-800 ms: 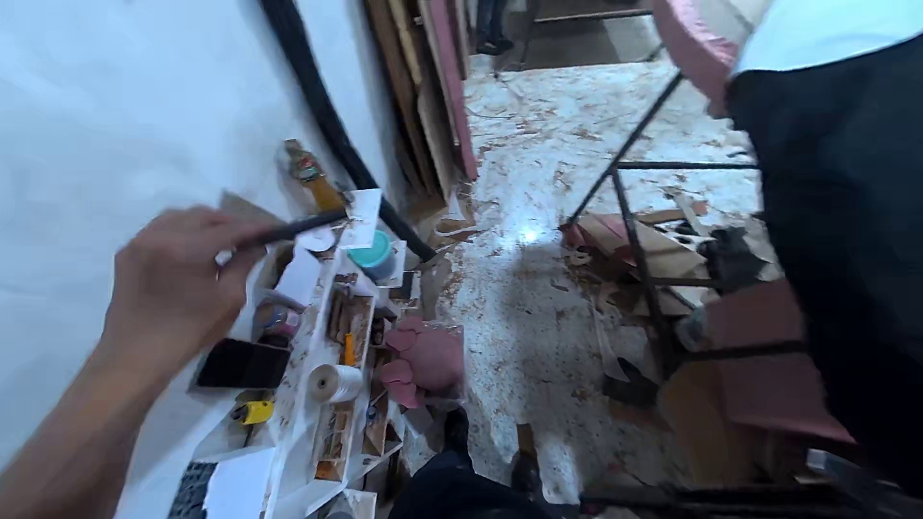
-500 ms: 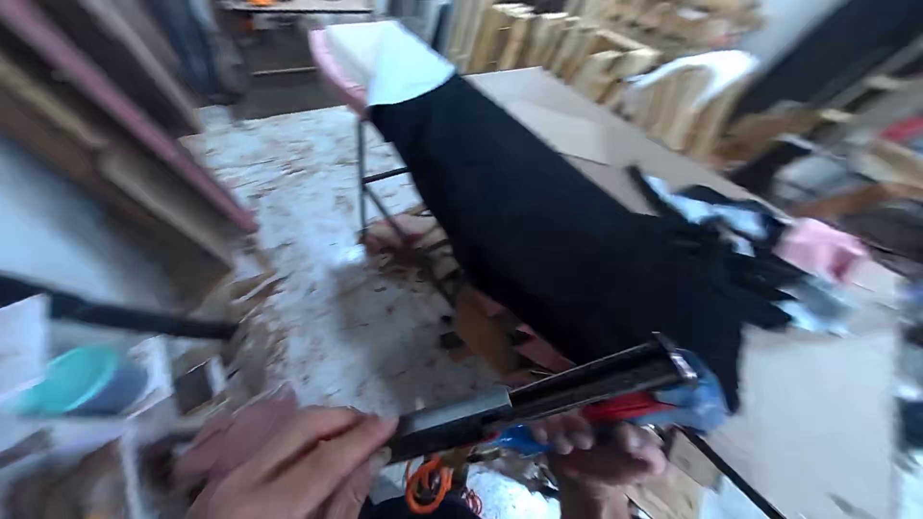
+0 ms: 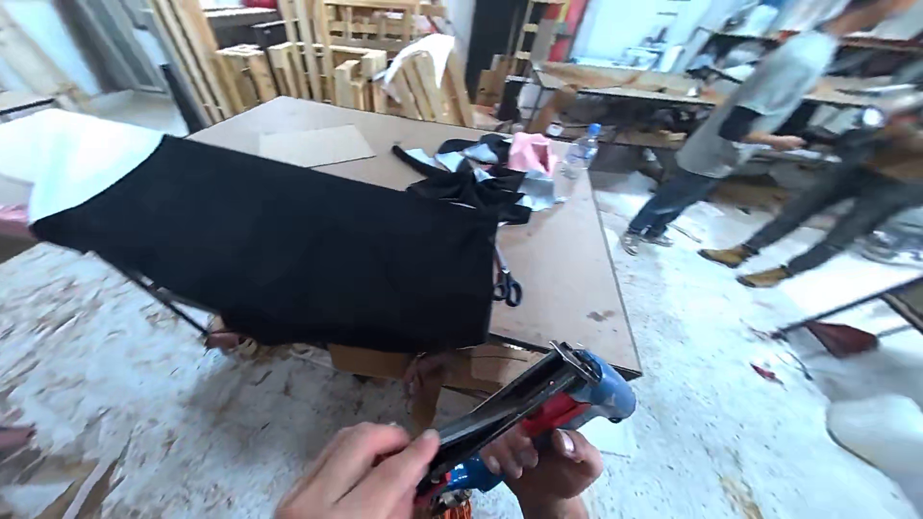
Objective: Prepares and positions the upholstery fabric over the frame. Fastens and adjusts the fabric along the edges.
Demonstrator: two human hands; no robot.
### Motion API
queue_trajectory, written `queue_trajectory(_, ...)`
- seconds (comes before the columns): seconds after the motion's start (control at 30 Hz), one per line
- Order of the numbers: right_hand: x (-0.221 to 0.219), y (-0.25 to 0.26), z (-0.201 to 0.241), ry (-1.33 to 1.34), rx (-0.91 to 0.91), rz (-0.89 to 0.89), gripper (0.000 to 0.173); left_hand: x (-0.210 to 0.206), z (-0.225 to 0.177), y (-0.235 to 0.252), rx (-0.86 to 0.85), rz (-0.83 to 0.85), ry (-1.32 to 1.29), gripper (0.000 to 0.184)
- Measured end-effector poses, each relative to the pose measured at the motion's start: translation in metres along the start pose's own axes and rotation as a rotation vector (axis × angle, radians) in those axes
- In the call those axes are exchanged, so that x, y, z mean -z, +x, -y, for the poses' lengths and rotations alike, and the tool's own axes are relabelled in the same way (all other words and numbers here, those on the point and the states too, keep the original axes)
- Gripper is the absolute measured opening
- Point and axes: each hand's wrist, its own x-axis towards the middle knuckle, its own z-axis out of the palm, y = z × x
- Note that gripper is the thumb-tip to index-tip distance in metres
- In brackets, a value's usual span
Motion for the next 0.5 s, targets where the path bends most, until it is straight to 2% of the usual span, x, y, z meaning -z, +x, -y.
queue_trajectory(0.1, -0.001, -0.002, 0.023, -0.018, 0.109, -0.015, 0.032, -0.045, -0.016, 0.043, -0.09, 0.09, -0.106, 0.02)
queue_trajectory(0.13, -0.002, -0.002, 0.031, -0.017, 0.152, -0.025, 0.031, -0.054, -0.022, 0.051, -0.126, 0.062, -0.138, 0.021)
queue_trajectory(0.2, 0.001, 0.001, 0.046, -0.009, 0.241, -0.035, 0.03, -0.058, -0.029, 0.06, -0.169, -0.013, -0.276, 0.021)
queue_trajectory(0.3, 0.005, 0.008, 0.062, -0.029, 0.367, -0.078, 0.033, -0.064, -0.027, 0.074, -0.24, 0.044, -0.465, 0.021)
queue_trajectory(0.4, -0.002, 0.011, 0.07, -0.076, 0.436, -0.115, 0.035, -0.075, -0.029, 0.09, -0.424, 0.07, -0.41, 0.014)
queue_trajectory(0.5, -0.007, 0.005, 0.08, -0.162, 0.447, -0.084, 0.034, -0.059, -0.014, 0.099, -0.347, -0.065, -0.278, 0.017)
